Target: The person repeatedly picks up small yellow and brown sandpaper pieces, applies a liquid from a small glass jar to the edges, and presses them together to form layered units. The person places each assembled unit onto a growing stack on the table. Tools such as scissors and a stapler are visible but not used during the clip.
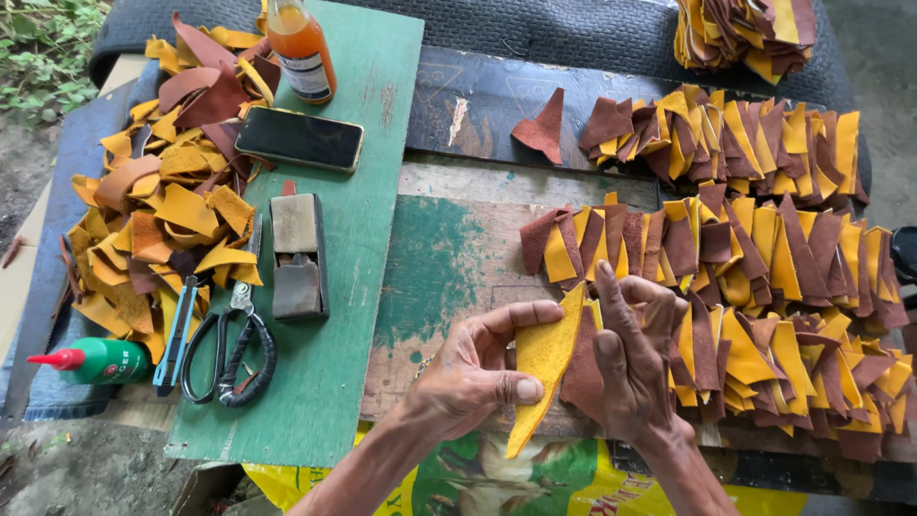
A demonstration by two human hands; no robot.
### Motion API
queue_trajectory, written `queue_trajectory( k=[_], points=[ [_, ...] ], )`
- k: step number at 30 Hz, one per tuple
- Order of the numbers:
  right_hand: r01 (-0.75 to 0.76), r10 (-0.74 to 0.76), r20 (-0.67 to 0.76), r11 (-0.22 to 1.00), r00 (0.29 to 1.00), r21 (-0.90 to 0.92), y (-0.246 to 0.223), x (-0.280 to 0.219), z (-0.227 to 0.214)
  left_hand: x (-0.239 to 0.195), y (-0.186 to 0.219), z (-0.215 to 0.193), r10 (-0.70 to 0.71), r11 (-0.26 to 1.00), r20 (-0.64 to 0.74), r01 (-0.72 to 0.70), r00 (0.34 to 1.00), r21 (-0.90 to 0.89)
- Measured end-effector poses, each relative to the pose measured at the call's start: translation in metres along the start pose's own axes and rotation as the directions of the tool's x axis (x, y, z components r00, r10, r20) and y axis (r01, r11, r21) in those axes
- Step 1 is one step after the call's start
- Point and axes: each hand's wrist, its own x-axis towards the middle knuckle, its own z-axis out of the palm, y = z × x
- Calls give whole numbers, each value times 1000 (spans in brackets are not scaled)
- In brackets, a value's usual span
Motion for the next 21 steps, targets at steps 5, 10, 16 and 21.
queue_trajectory(
  k=[5,10,16,21],
  points=[
    [-21,19,41,999,999,33,-3,-1,3,4,0,-4,-12,1000,9,12,1000,18],
    [-18,7,77,988,997,153,-19,-19,11,14,6,-14,14,998,-74,-10,997,62],
    [-109,58,175,948,983,299,-35,-34,4,65,42,-60,425,843,-236,-286,874,456],
    [121,-119,291,993,949,8,-27,-29,15,140,88,-107,609,280,40,-261,792,924]
  ],
)
